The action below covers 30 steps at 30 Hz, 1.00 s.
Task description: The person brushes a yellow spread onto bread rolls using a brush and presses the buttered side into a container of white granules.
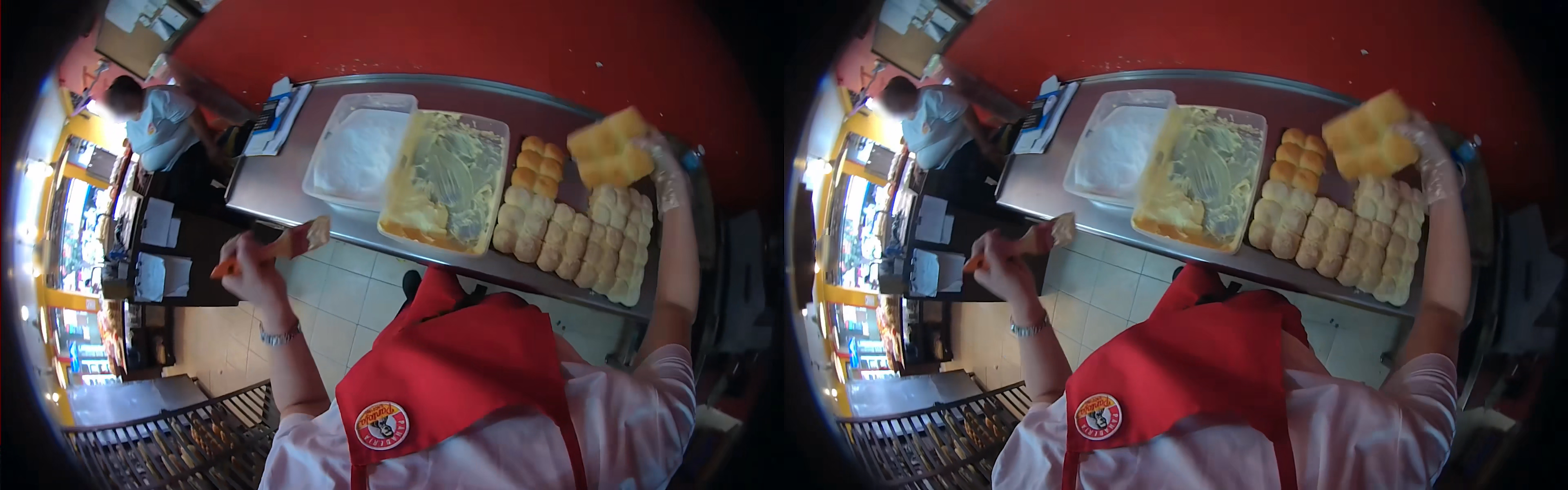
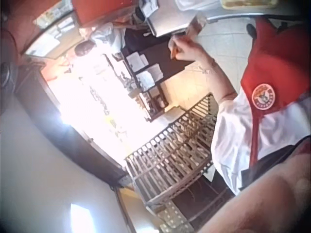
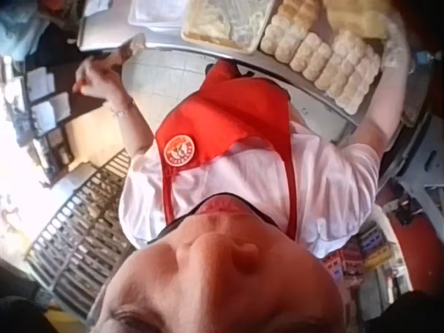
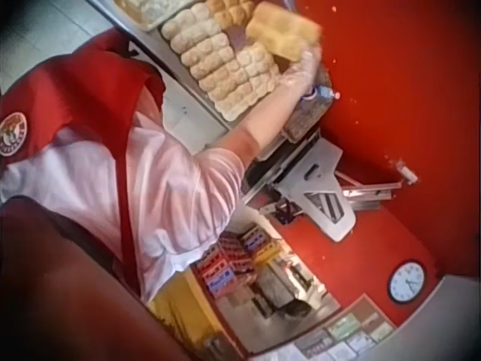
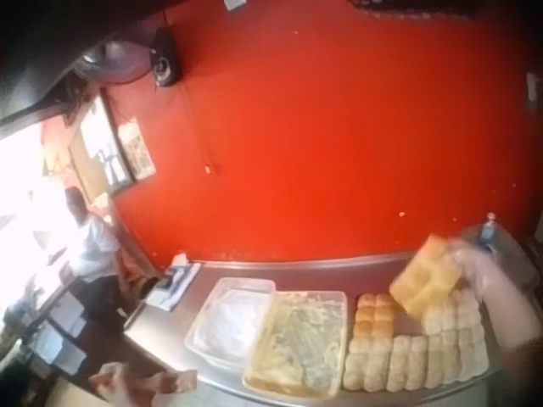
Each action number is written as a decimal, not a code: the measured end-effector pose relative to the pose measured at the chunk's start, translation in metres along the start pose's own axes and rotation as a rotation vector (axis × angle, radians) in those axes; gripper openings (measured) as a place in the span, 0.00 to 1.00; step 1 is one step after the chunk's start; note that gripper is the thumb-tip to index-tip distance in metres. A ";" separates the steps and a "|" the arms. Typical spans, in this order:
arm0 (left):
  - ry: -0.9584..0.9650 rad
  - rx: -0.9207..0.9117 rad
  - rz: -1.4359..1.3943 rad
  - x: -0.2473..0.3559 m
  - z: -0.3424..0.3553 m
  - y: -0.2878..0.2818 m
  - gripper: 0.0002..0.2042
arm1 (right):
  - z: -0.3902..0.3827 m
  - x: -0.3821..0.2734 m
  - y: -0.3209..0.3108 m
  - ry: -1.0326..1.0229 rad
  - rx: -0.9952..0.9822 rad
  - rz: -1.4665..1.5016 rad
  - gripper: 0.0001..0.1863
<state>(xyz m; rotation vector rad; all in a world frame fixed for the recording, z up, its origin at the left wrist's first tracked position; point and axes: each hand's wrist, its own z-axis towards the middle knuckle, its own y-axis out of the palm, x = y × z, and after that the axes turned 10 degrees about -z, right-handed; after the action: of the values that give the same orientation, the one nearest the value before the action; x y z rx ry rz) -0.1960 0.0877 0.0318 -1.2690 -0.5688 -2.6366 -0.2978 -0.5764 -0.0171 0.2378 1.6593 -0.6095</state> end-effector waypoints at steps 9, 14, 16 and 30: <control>-0.215 -1.162 0.260 -0.145 -0.038 0.141 0.10 | -0.068 -0.005 0.118 -0.369 -0.409 1.325 0.36; 0.071 -1.566 0.533 -0.190 -0.059 0.161 0.14 | -0.079 -0.010 0.157 -0.352 -0.059 1.326 0.35; -0.028 -1.564 0.528 -0.204 -0.067 0.157 0.15 | -0.084 -0.005 0.159 -0.356 -0.092 1.317 0.34; -1.170 -0.741 -0.347 -0.136 -0.027 0.179 0.10 | -0.005 0.064 0.261 -0.826 -0.743 1.213 0.05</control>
<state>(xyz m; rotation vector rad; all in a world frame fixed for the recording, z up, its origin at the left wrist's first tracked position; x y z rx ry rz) -0.0755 -0.0897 -0.0412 -3.1829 0.1819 -2.0776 -0.1877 -0.3676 -0.1454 0.3259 0.6131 0.7523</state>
